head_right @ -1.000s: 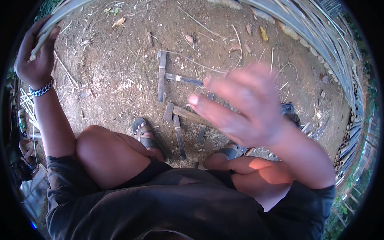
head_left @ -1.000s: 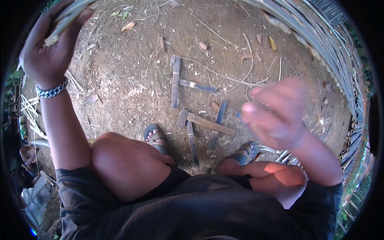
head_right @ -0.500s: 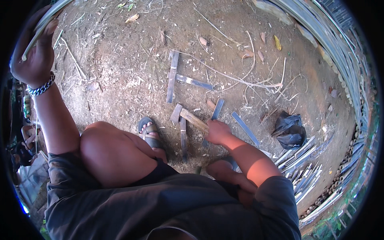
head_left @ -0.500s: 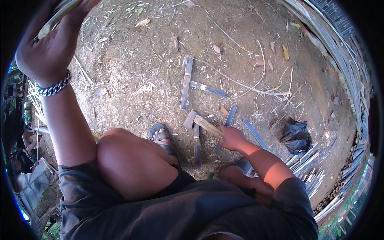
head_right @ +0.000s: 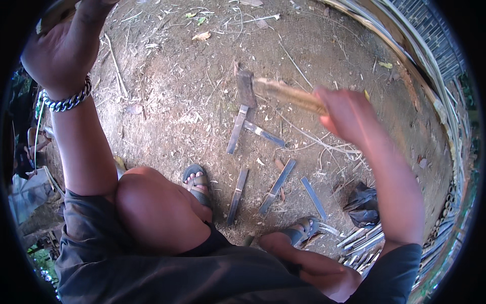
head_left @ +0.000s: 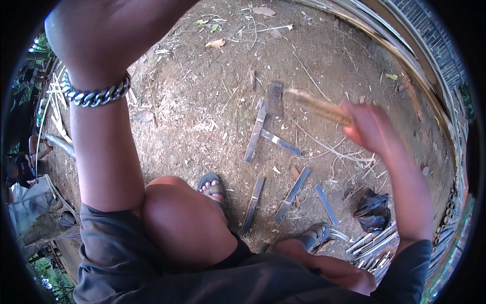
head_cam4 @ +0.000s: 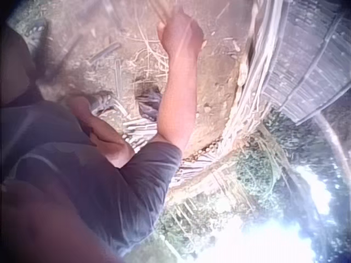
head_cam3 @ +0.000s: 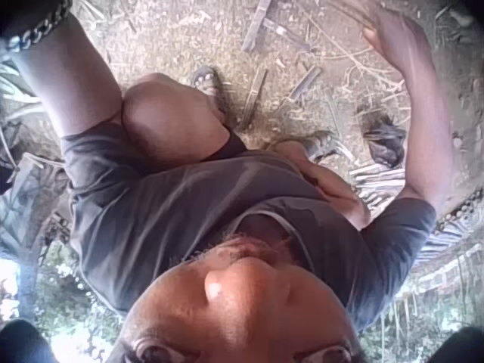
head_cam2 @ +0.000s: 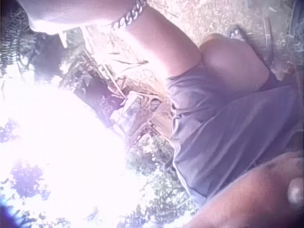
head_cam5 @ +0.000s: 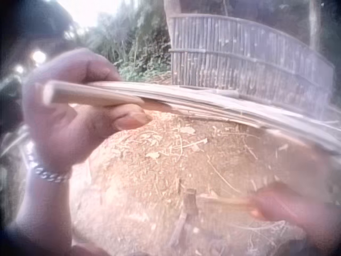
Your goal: The person weaves thin bamboo strips through a larger bamboo frame, using a wooden mallet to hammer them into alignment and securing a section by hand with wire.
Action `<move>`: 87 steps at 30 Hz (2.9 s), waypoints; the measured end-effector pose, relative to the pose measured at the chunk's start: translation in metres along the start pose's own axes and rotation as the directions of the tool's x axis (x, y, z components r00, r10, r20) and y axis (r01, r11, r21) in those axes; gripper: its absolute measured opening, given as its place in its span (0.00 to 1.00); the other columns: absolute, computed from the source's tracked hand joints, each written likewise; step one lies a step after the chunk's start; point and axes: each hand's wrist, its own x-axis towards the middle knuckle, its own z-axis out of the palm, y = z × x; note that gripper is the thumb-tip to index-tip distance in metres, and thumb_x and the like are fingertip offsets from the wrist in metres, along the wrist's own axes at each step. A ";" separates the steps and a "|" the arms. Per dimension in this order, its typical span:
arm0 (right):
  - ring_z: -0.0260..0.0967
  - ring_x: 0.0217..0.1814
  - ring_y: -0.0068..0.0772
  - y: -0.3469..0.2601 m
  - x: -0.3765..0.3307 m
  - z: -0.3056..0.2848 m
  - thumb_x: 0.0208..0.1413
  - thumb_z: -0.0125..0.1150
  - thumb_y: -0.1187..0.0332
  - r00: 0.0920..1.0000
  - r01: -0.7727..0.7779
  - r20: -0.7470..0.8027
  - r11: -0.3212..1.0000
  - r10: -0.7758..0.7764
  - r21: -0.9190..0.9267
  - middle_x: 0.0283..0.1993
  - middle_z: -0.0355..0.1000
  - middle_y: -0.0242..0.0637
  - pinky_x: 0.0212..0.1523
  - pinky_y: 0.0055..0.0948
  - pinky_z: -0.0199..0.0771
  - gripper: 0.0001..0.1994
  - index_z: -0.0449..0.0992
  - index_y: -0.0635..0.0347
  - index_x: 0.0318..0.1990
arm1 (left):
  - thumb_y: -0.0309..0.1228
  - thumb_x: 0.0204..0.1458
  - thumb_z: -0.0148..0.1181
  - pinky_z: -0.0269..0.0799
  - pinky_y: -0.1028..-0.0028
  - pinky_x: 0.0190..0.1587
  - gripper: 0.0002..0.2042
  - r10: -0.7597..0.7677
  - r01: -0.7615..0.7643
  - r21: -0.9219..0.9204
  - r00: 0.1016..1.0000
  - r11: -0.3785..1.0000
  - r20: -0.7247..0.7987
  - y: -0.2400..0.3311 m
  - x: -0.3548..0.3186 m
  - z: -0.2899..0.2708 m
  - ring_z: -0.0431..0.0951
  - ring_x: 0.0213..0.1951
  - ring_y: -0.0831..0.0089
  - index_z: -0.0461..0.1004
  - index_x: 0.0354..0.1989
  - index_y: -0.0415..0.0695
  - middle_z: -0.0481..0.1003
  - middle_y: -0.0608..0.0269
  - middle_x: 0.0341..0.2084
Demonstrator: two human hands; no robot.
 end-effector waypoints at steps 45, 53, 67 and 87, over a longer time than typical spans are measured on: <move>0.77 0.37 0.41 -0.045 -0.045 -0.036 0.57 0.66 0.66 0.863 0.039 -0.492 0.986 -0.115 -0.162 0.32 0.75 0.39 0.37 0.45 0.77 0.11 0.70 0.52 0.42 | 0.46 0.42 0.80 0.56 0.89 0.12 0.23 0.123 -0.134 0.073 0.982 0.988 0.140 0.018 0.018 -0.033 0.67 0.14 0.87 0.78 0.28 0.37 0.74 0.68 0.16; 0.78 0.38 0.40 -0.048 -0.048 -0.034 0.57 0.67 0.66 0.843 0.068 -0.511 0.975 -0.169 -0.211 0.33 0.76 0.39 0.39 0.43 0.79 0.10 0.71 0.54 0.42 | 0.48 0.42 0.80 0.56 0.89 0.12 0.24 0.107 -0.120 0.078 0.981 0.990 0.159 0.006 0.009 -0.033 0.65 0.13 0.87 0.78 0.28 0.37 0.72 0.69 0.14; 0.77 0.36 0.39 -0.034 -0.046 -0.054 0.59 0.65 0.64 0.878 0.004 -0.478 0.998 0.025 0.060 0.33 0.76 0.40 0.38 0.40 0.80 0.15 0.70 0.56 0.49 | 0.50 0.45 0.77 0.57 0.89 0.13 0.22 0.064 -0.071 0.092 0.995 0.993 0.071 0.013 0.014 -0.021 0.68 0.13 0.87 0.79 0.25 0.41 0.74 0.69 0.14; 0.76 0.51 0.49 -0.004 -0.094 0.298 0.49 0.69 0.59 0.932 -0.043 0.360 0.979 -0.033 0.200 0.45 0.78 0.44 0.50 0.47 0.76 0.18 0.74 0.52 0.46 | 0.48 0.46 0.77 0.60 0.88 0.13 0.21 -0.135 0.137 -0.040 0.990 0.990 0.043 0.016 -0.010 -0.024 0.71 0.14 0.86 0.80 0.25 0.41 0.76 0.67 0.14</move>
